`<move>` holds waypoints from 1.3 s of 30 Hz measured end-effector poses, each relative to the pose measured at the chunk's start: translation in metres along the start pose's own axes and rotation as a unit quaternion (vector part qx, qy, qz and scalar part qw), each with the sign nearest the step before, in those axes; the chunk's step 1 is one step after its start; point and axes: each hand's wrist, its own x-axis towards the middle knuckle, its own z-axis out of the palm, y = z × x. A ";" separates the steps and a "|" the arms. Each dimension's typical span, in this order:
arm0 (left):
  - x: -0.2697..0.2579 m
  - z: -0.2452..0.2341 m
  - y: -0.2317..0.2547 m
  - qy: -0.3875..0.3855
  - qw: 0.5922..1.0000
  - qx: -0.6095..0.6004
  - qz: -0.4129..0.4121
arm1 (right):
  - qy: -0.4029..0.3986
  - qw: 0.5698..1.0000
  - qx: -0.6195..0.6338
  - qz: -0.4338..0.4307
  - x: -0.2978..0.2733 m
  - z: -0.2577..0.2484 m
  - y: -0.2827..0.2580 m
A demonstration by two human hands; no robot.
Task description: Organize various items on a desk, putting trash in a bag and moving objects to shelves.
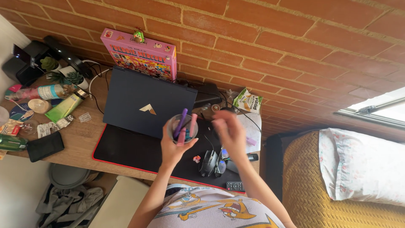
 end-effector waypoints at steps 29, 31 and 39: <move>0.004 -0.054 -0.054 0.027 0.998 -0.038 -0.030 | -0.294 0.796 -0.463 0.256 -0.106 0.190 0.327; 0.007 -0.050 -0.055 0.022 0.999 -0.027 -0.020 | -0.307 0.825 -0.388 0.273 -0.097 0.171 0.272; 0.008 -0.031 -0.057 0.007 0.997 -0.055 -0.044 | -0.099 0.962 -0.239 0.085 -0.056 0.037 0.080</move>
